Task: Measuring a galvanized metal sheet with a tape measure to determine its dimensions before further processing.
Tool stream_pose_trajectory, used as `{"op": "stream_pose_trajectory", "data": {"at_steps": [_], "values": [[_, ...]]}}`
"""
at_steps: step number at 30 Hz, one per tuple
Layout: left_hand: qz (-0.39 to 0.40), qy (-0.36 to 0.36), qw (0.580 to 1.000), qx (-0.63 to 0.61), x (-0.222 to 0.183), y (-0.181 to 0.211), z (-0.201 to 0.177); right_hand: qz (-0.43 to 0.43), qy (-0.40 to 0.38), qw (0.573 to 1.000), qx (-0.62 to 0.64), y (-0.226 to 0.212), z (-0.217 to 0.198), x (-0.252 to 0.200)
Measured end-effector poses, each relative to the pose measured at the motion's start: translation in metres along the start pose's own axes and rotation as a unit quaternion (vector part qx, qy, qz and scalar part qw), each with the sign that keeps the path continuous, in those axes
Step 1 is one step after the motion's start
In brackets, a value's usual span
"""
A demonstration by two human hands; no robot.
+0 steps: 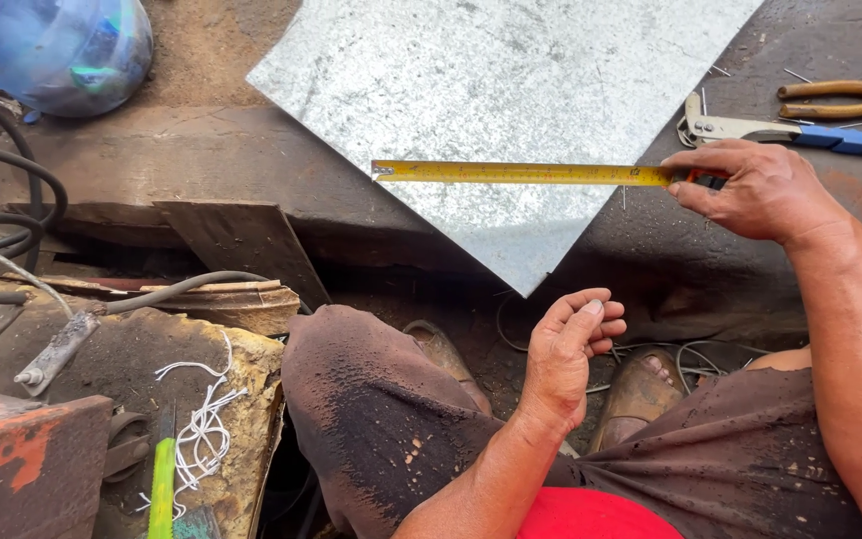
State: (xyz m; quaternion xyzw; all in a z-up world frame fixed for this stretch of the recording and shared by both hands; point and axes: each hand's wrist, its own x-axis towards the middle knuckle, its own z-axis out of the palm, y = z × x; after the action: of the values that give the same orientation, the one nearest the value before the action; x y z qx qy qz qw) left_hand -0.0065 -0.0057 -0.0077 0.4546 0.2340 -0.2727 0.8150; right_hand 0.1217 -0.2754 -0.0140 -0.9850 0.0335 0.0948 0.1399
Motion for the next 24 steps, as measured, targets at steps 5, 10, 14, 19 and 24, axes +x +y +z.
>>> {"op": "stream_pose_trajectory", "data": {"at_steps": [5,10,14,19,24], "values": [[-0.003,-0.001,1.0,-0.003,-0.002,0.001,0.001,-0.019,0.019,0.999,0.022,-0.006,-0.006,-0.004],[-0.007,0.001,1.0,-0.002,-0.003,0.003,0.002,0.0,0.008,1.0,0.026,-0.007,-0.01,-0.005],[-0.014,0.0,1.0,-0.003,-0.005,0.007,0.003,-0.05,0.059,0.997,0.028,0.003,-0.003,-0.004],[-0.01,0.001,1.0,-0.001,-0.006,0.008,0.004,-0.122,0.119,0.984,0.055,0.006,0.0,-0.005],[-0.028,0.009,1.0,0.002,-0.006,0.012,0.006,-0.142,0.17,0.969,0.113,0.001,-0.002,-0.006]]}}
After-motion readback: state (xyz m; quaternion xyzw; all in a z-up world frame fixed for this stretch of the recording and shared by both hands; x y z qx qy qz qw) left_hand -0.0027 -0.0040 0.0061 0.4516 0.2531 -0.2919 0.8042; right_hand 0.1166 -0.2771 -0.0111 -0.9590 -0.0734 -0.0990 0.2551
